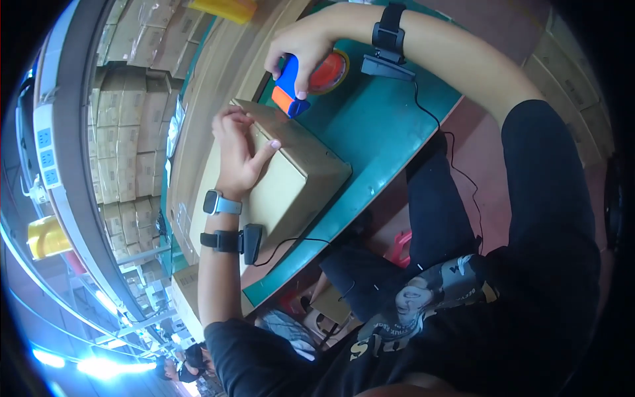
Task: The person seals a cardboard box with a tape dispenser, moves it to a stack, and then places small boxes into a larger cardboard box before sealing it and moving it to the floor.
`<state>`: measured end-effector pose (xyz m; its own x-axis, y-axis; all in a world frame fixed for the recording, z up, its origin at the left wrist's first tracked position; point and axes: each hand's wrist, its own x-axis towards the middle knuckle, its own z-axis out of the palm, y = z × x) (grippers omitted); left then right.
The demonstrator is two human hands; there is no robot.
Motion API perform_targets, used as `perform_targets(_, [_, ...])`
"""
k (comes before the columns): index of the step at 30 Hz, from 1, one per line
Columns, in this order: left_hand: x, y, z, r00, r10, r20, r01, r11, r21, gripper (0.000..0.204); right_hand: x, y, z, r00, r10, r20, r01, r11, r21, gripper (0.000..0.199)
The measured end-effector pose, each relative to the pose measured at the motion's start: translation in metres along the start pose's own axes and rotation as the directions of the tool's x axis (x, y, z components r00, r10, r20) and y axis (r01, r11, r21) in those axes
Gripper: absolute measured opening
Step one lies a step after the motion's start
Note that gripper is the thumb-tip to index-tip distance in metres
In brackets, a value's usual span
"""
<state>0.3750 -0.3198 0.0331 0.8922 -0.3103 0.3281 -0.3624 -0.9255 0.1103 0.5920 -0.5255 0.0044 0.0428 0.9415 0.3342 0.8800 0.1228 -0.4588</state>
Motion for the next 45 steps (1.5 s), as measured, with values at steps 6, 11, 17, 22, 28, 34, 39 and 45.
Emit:
perform_targets(6, [0.009,0.009,-0.012,0.97,0.159,0.185,-0.131,0.98,-0.152,0.037,0.025,-0.066,0.0,0.98,-0.066,0.189,0.116,0.956,-0.268,0.049])
perform_targets(11, [0.025,0.017,-0.009,0.938,0.119,0.327,-0.078,0.988,-0.135,0.037,-0.001,-0.074,0.044,0.953,0.041,0.3,0.242,0.494,-0.835,0.045])
perform_targets(17, [0.014,0.022,-0.019,0.83,-0.047,0.556,0.006,0.997,0.076,0.046,0.002,-0.05,-0.018,0.944,0.329,-0.002,-0.327,0.938,-0.117,0.028])
perform_targets(22, [-0.044,0.085,0.01,1.0,0.028,0.013,-0.03,0.964,0.265,0.068,0.039,0.001,-0.033,0.742,0.647,-0.174,-0.519,0.72,0.461,0.04])
perform_targets(28, [-0.119,0.081,-0.025,0.971,-0.227,0.071,0.203,0.946,0.251,0.103,0.128,-0.063,-0.01,0.677,0.715,0.177,-0.702,0.553,0.448,0.041])
perform_targets(34, [-0.097,0.089,-0.015,0.985,-0.166,0.038,0.155,0.967,0.204,0.101,0.12,-0.037,-0.03,0.652,0.687,0.32,-0.754,0.546,0.365,0.039])
perform_targets(39, [-0.12,0.075,-0.018,0.983,-0.182,-0.032,0.184,0.958,0.219,0.096,0.09,-0.115,-0.006,0.693,0.707,0.141,-0.68,0.575,0.455,0.037])
perform_targets(45, [-0.113,0.075,-0.008,0.981,-0.164,-0.1,0.183,0.958,0.22,0.096,-0.088,-0.214,0.033,0.751,0.606,-0.26,-0.448,0.758,0.475,0.037])
